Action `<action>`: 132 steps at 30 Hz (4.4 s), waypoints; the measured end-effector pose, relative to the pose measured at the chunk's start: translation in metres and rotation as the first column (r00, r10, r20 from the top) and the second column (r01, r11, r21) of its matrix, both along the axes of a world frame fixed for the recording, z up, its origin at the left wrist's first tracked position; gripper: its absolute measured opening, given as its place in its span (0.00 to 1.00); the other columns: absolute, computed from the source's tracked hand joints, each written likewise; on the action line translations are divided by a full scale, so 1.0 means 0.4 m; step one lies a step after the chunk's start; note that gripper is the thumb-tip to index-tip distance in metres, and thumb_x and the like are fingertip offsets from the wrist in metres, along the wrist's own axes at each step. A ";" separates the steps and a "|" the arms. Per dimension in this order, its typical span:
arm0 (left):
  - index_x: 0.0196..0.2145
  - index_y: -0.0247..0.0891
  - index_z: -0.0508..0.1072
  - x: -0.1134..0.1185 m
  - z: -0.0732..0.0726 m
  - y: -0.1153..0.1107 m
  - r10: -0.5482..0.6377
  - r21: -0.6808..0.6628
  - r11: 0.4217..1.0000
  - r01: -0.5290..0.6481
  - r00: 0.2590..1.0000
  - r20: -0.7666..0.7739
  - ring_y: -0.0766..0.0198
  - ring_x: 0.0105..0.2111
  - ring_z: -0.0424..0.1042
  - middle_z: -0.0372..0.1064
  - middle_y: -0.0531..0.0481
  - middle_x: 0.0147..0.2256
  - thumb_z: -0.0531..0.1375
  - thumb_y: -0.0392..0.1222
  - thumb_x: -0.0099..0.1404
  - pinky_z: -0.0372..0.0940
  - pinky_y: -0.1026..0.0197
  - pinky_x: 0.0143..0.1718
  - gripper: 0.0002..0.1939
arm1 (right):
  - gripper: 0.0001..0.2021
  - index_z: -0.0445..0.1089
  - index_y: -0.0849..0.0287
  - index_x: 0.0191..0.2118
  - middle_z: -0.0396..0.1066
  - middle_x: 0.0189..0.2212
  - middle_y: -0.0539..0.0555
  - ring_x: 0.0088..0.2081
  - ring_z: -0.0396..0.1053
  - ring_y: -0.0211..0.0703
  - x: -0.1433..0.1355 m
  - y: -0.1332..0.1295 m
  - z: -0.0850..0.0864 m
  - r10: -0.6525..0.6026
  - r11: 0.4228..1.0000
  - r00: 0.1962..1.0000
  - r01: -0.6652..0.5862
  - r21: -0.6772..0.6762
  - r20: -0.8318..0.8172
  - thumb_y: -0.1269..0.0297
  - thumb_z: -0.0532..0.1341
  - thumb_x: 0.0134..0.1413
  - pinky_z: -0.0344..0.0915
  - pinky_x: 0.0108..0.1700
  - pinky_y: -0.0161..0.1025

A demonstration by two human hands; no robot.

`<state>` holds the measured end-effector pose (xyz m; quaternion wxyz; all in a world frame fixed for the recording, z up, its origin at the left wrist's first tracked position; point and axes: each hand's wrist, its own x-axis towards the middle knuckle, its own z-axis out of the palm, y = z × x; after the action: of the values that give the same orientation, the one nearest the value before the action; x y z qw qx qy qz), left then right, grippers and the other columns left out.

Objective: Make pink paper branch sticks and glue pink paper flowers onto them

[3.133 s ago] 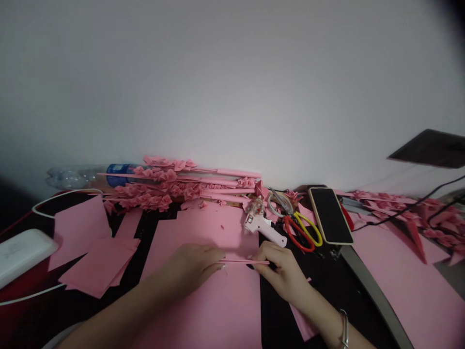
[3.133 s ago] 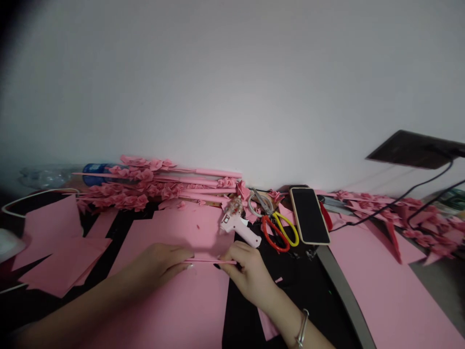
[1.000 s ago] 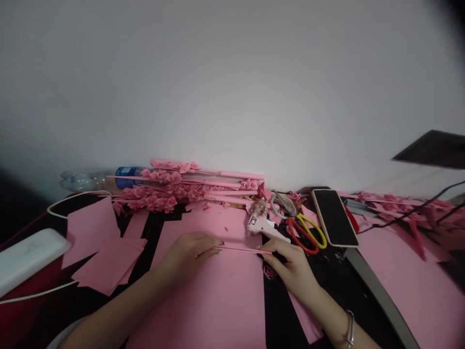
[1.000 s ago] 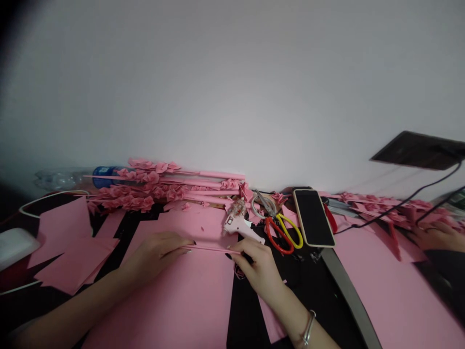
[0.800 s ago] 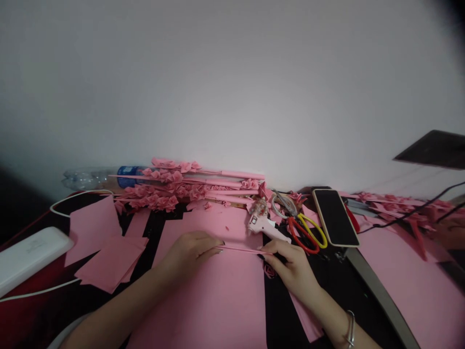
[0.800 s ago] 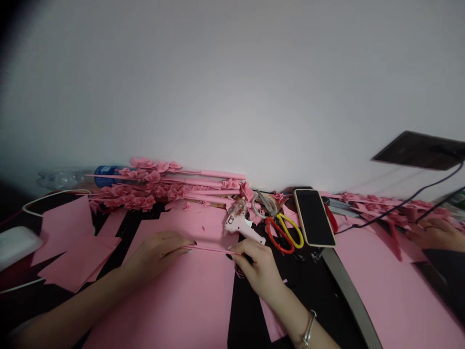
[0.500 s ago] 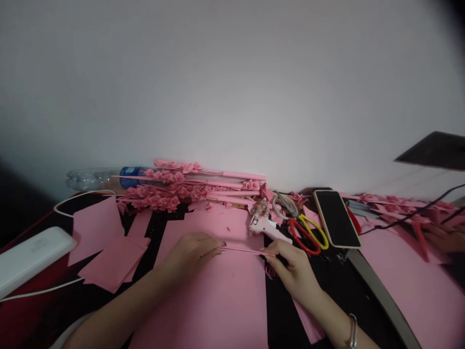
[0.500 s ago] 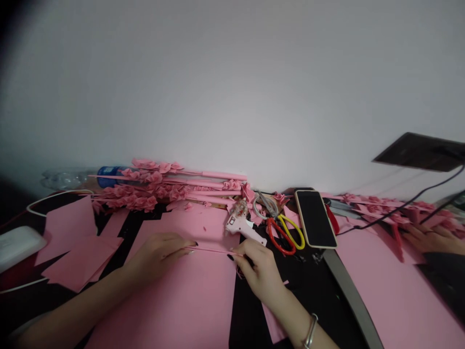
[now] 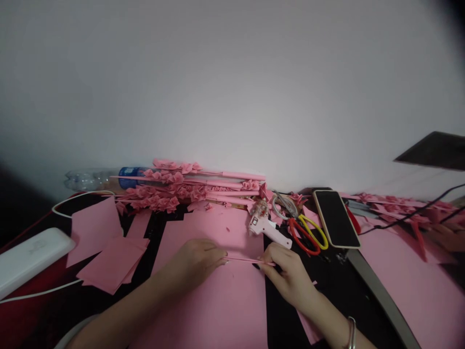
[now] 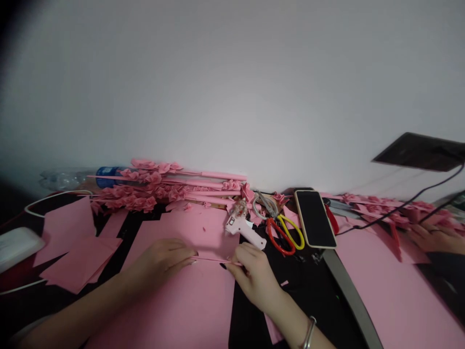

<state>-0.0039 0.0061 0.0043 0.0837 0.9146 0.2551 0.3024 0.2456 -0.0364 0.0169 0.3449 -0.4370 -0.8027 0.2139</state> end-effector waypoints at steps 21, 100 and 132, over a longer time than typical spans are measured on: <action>0.31 0.35 0.74 0.009 0.004 -0.007 -0.023 -0.124 0.992 0.018 0.999 -0.044 0.63 0.27 0.71 0.73 0.49 0.26 0.47 0.42 0.73 0.63 0.62 0.29 0.19 | 0.13 0.59 0.57 0.26 0.60 0.21 0.48 0.23 0.58 0.37 -0.018 -0.006 0.004 0.018 0.999 0.992 -0.021 0.026 0.121 0.66 0.53 0.64 0.52 0.26 0.34; 0.57 0.39 0.65 0.024 0.010 -0.015 0.015 -0.530 0.844 0.083 0.984 0.177 0.57 0.48 0.68 0.69 0.43 0.48 0.50 0.35 0.68 0.63 0.54 0.51 0.20 | 0.10 0.57 0.57 0.38 0.70 0.21 0.46 0.17 0.68 0.34 -0.129 0.052 -0.042 -0.081 0.806 0.775 -0.318 -0.499 -0.627 0.56 0.54 0.61 0.61 0.18 0.29; 0.50 0.34 0.63 0.062 0.010 -0.053 0.235 -0.876 0.451 0.171 0.924 0.301 0.70 0.16 0.67 0.69 0.56 0.24 0.54 0.31 0.58 0.63 0.68 0.17 0.21 | 0.07 0.62 0.57 0.25 0.66 0.16 0.43 0.13 0.63 0.33 -0.139 0.047 -0.020 -0.045 0.786 0.924 -0.201 -0.584 -0.379 0.75 0.51 0.42 0.59 0.16 0.28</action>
<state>0.0207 -0.0153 0.0083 0.5918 0.6514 0.3713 0.2959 0.1901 -0.0176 0.0089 0.3212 -0.4420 -0.6265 0.5558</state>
